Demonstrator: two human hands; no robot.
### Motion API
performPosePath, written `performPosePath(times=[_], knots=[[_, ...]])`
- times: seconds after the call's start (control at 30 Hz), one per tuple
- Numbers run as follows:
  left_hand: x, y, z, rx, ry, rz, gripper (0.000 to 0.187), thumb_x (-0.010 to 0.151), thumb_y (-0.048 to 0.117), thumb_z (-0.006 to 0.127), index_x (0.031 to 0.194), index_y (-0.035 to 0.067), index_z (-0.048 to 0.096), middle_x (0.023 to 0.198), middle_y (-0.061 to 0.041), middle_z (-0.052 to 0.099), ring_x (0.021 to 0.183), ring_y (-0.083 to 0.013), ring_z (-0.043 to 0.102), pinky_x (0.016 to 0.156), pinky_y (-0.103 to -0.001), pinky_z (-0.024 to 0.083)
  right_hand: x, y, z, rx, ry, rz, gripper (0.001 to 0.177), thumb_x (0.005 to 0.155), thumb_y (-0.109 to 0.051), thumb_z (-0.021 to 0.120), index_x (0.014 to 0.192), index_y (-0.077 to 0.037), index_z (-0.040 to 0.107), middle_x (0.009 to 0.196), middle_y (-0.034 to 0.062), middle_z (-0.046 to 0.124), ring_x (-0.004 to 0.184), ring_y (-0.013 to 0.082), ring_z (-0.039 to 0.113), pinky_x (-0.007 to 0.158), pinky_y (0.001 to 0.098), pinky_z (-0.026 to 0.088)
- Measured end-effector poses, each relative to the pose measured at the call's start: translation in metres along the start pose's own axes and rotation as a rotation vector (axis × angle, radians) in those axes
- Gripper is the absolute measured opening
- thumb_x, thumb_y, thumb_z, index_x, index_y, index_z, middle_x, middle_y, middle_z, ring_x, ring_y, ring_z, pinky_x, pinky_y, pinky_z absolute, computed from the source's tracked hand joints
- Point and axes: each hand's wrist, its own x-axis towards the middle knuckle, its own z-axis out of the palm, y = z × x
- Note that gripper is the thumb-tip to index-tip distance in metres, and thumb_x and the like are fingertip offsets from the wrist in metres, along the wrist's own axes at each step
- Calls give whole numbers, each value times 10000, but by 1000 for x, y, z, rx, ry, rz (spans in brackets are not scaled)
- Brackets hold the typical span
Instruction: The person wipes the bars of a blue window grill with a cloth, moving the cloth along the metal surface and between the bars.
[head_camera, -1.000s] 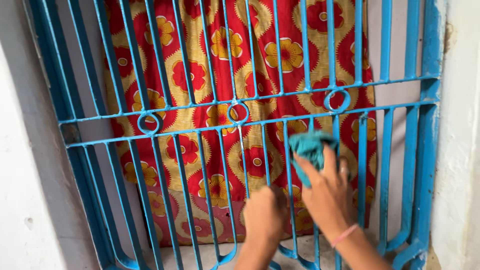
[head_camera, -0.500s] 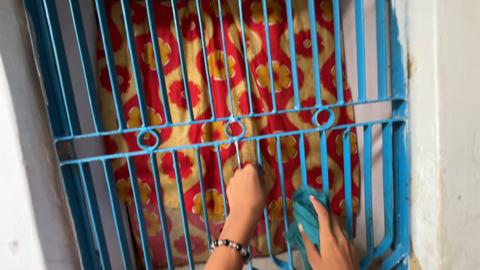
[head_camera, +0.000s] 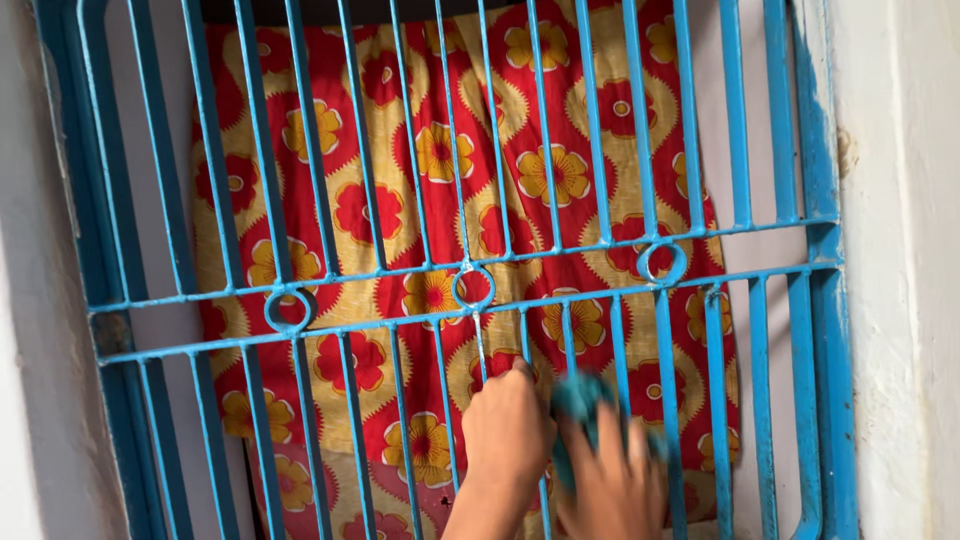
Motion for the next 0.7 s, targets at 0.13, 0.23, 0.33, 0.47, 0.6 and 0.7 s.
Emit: performPosePath(times=[0.13,0.23,0.33,0.47,0.6,0.7], knots=[[0,2,2,19,32,-5,120,792,27,625,912,34,630,858,-212,719,823,-441,700,717,-552,559,-48,8,39,128,-294,222,866,522,-282,821,1359,-250,599,1371,160,577,1157,427,550,829,579,510],[-2,1,4,31,50,9,128,801,20,616,928,28,623,848,-212,716,804,-442,703,702,-552,561,-71,26,49,151,-539,334,871,563,-248,810,1393,-206,547,1347,176,590,1147,435,563,851,570,502],[-4,1,4,11,72,24,108,823,26,609,930,23,623,848,-213,712,785,-445,702,687,-547,564,-106,50,66,177,-737,385,878,604,-214,799,1426,-163,495,1323,192,602,1136,442,576,872,562,494],[-4,2,1,17,51,0,114,817,31,613,931,29,627,853,-214,723,809,-438,703,705,-550,561,-118,39,45,339,-656,475,890,659,-169,784,1471,-106,426,1291,213,619,1122,453,594,901,551,483],[-1,3,0,30,13,-32,136,826,46,608,957,54,644,868,-232,720,849,-446,698,733,-563,558,-59,0,0,634,-96,362,906,713,-124,769,1516,-48,357,1259,234,635,1108,463,611,930,541,472],[-1,3,1,31,11,-36,141,796,56,630,934,49,657,889,-232,717,872,-450,696,748,-566,557,18,-11,-28,580,161,127,858,775,-37,735,1542,-22,352,1327,259,624,1165,473,604,993,521,467]])
